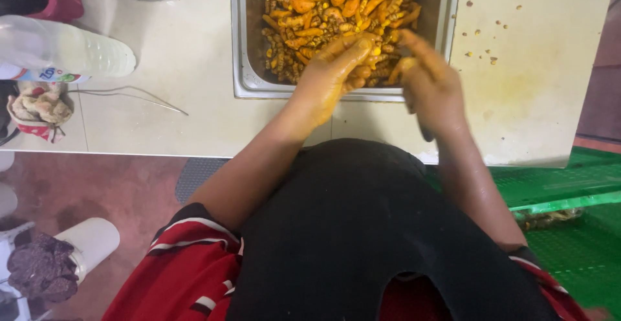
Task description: Cleaning and scraping turmeric roots in a sink using hands and a small knife
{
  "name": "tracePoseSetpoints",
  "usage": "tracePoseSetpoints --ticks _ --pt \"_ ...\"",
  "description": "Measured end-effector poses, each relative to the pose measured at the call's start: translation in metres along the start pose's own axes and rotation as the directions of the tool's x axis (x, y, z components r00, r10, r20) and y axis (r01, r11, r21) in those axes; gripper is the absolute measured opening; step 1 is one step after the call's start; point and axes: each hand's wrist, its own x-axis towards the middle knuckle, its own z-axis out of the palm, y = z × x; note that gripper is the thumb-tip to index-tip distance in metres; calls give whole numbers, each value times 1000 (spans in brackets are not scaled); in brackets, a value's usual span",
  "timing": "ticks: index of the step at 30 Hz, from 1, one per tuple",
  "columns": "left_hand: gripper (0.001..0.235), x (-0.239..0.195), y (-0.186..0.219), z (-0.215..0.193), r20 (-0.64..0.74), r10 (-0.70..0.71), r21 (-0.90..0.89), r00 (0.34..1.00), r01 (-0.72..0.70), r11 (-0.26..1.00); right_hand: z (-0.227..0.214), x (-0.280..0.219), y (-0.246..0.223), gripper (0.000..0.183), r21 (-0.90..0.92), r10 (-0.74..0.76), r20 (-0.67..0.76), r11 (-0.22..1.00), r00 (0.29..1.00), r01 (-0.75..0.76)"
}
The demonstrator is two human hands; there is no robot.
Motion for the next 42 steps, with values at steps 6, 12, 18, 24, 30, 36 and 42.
tracePoseSetpoints --ticks 6,12,18,24,30,36,42 --pt "45 -5 45 -27 -166 53 497 985 38 867 -53 40 87 64 20 306 -227 950 924 -310" --pt "20 40 20 -105 -290 307 751 907 17 660 -81 42 116 64 165 424 -378 905 823 -391" --pt "23 72 -10 -126 -266 356 855 896 49 516 -82 51 204 47 7 170 -453 982 875 -187" --pt "26 123 -57 -129 -50 297 927 954 -66 370 -83 61 185 57 89 320 -522 942 791 -323" --pt "15 156 -63 -137 -80 234 995 969 64 73 -80 67 159 38 223 451 -499 892 740 -393" --pt "43 161 -27 -154 -211 418 976 884 214 39 -81 76 164 35 334 495 -506 868 706 -368" --pt "28 164 -56 -123 -253 8 967 967 253 -41 -88 77 185 39 333 428 -478 897 767 -292"
